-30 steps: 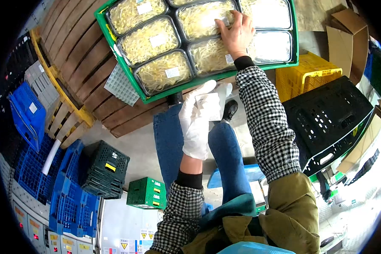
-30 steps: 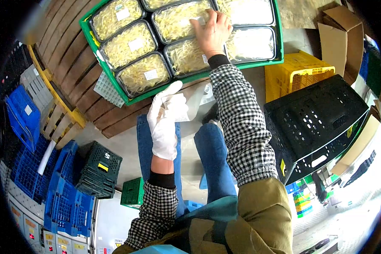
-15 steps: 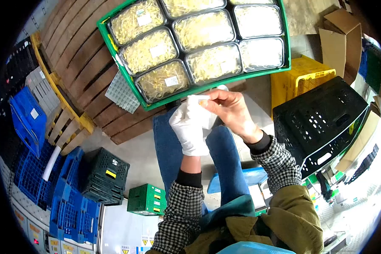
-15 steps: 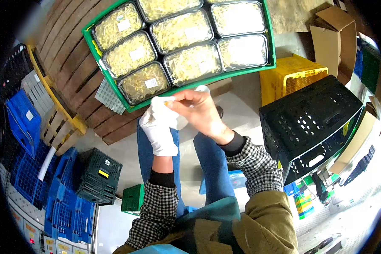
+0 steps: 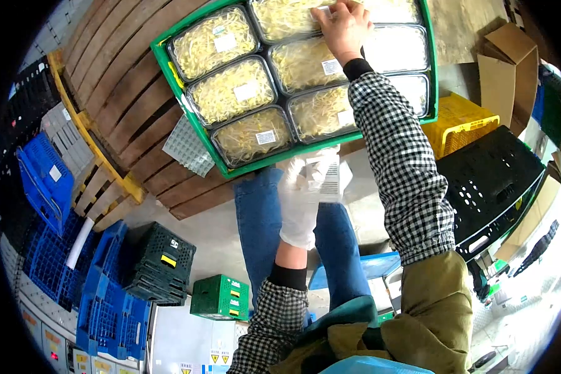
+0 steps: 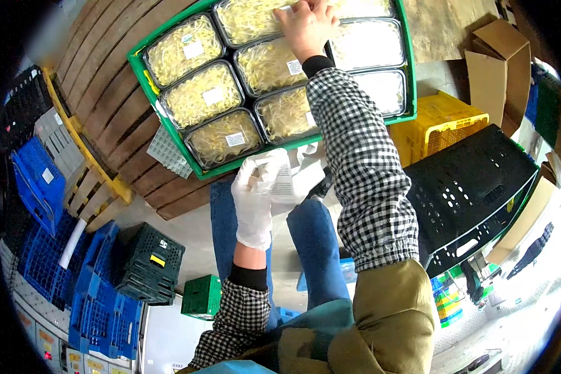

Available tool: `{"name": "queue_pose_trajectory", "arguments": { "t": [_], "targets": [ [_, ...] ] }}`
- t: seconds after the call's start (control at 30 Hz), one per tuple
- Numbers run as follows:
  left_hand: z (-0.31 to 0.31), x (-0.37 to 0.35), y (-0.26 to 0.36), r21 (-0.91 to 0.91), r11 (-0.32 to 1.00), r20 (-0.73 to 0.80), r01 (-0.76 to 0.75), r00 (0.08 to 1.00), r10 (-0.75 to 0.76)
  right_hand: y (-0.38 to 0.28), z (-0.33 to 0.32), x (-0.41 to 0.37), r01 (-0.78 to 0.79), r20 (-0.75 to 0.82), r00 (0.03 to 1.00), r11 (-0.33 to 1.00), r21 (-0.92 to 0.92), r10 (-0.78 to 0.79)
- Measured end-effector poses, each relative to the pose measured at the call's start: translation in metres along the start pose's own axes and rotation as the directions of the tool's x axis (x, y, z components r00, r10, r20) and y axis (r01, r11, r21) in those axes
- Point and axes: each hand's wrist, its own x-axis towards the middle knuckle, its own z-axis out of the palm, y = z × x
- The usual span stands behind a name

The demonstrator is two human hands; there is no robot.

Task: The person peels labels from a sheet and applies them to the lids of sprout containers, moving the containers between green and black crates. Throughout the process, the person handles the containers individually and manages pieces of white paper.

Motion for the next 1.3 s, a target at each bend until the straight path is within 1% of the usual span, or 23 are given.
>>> {"name": "queue_pose_trajectory", "arguments": {
  "t": [0.07, 0.1, 0.23, 0.33, 0.37, 0.4, 0.43, 0.47, 0.5, 0.53, 0.57, 0.6, 0.67, 0.7, 0.8, 0.83, 0.87, 0.9, 0.93, 1.03, 1.07, 1.13, 1.3],
  "targets": [
    [0.004, 0.000, 0.005, 0.194, 0.980, -0.017, -0.038, 0.999, 0.042, -0.005, 0.003, -0.005, -0.096, 0.016, 0.995, 0.995, 0.036, 0.095],
    [0.003, 0.001, 0.002, 0.136, 0.991, -0.036, -0.006, 0.999, 0.011, -0.008, 0.001, -0.005, -0.143, 0.025, 0.990, 0.988, 0.051, 0.142],
    [0.011, 0.005, 0.005, 0.128, 0.983, -0.080, -0.129, 0.987, 0.140, -0.001, 0.001, -0.003, 0.012, -0.055, 0.998, 0.999, 0.045, -0.009],
    [-0.001, 0.008, -0.007, 0.164, 0.980, -0.079, -0.115, 0.988, 0.129, 0.021, -0.005, 0.003, -0.091, 0.125, 0.990, 0.971, 0.221, 0.064],
    [0.001, 0.007, -0.005, 0.114, 0.988, -0.079, -0.100, 0.991, 0.109, 0.025, -0.016, -0.005, -0.028, 0.034, 0.999, 0.967, 0.253, 0.020],
    [0.002, 0.008, -0.005, 0.064, 0.994, -0.076, -0.085, 0.993, 0.090, 0.029, -0.011, -0.009, 0.162, -0.180, 0.976, 0.966, 0.202, -0.126],
    [0.004, 0.008, -0.006, 0.169, 0.975, -0.113, -0.146, 0.980, 0.166, 0.033, -0.016, -0.037, -0.048, 0.056, 0.998, 0.829, 0.557, 0.020],
    [0.004, 0.008, -0.007, 0.041, 0.990, -0.138, -0.137, 0.980, 0.141, 0.010, -0.063, -0.052, -0.369, 0.454, 0.890, 0.651, 0.664, 0.041],
    [0.004, 0.008, -0.009, -0.006, 0.989, -0.151, -0.151, 0.977, 0.148, -0.008, -0.108, -0.066, -0.692, 0.772, 0.635, 0.465, 0.552, 0.029],
    [0.005, 0.009, -0.010, -0.054, 0.985, -0.161, -0.166, 0.975, 0.155, -0.021, -0.140, -0.076, -0.792, 0.830, 0.511, 0.254, 0.555, -0.223],
    [-0.003, 0.015, -0.020, -0.345, 0.924, -0.134, -0.167, 0.983, 0.128, -0.029, -0.164, -0.090, -0.850, 0.864, 0.433, 0.204, 0.486, -0.257],
    [0.004, 0.013, -0.024, -0.012, 0.960, -0.269, -0.279, 0.926, 0.265, -0.035, -0.183, -0.102, -0.898, 0.887, 0.355, 0.157, 0.411, -0.295],
    [0.001, 0.012, -0.028, 0.201, 0.925, -0.174, -0.321, 0.918, 0.357, -0.042, -0.203, -0.125, -0.934, 0.927, 0.358, -0.063, 0.352, -0.117],
    [-0.001, 0.011, -0.028, 0.201, 0.930, -0.078, -0.309, 0.941, 0.329, -0.045, -0.211, -0.126, -0.905, 0.913, 0.407, -0.126, 0.405, 0.014],
    [0.028, 0.007, -0.026, 0.300, 0.945, -0.111, -0.131, 0.979, 0.171, -0.017, -0.206, -0.124, -0.778, 0.769, 0.624, 0.192, 0.598, 0.137],
    [0.045, 0.002, -0.015, 0.000, 0.993, -0.013, 0.121, 0.993, -0.121, 0.011, -0.198, -0.098, -0.733, 0.669, 0.677, 0.363, 0.576, 0.306],
    [0.036, 0.000, -0.021, 0.093, 0.990, 0.071, 0.107, 0.991, -0.114, 0.045, -0.180, -0.065, -0.692, 0.538, 0.720, 0.517, 0.503, 0.439],
    [0.027, 0.003, -0.028, -0.027, 0.982, 0.137, 0.188, 0.974, -0.182, 0.080, -0.150, -0.047, -0.527, 0.326, 0.848, 0.736, 0.425, 0.419],
    [0.023, 0.006, -0.033, -0.141, 0.952, 0.210, 0.272, 0.948, -0.239, 0.114, -0.118, -0.030, -0.148, -0.103, 0.978, 0.956, 0.252, 0.179],
    [0.039, 0.000, -0.035, 0.316, 0.941, 0.151, -0.118, 0.986, 0.073, 0.158, -0.071, 0.026, 0.020, -0.205, 0.978, 0.998, -0.057, -0.031],
    [0.043, -0.001, -0.029, 0.308, 0.951, 0.107, -0.029, 0.994, -0.004, 0.156, -0.062, 0.035, -0.164, -0.056, 0.985, 0.986, -0.041, 0.161],
    [0.049, 0.000, -0.016, 0.279, 0.950, 0.019, 0.142, 0.988, -0.153, 0.155, -0.045, 0.049, -0.127, -0.101, 0.988, 0.989, -0.074, 0.120],
    [0.041, 0.005, -0.016, 0.170, 0.981, 0.051, 0.090, 0.994, -0.100, 0.140, -0.035, 0.050, -0.119, -0.030, 0.993, 0.963, -0.241, 0.115]
  ]
}}
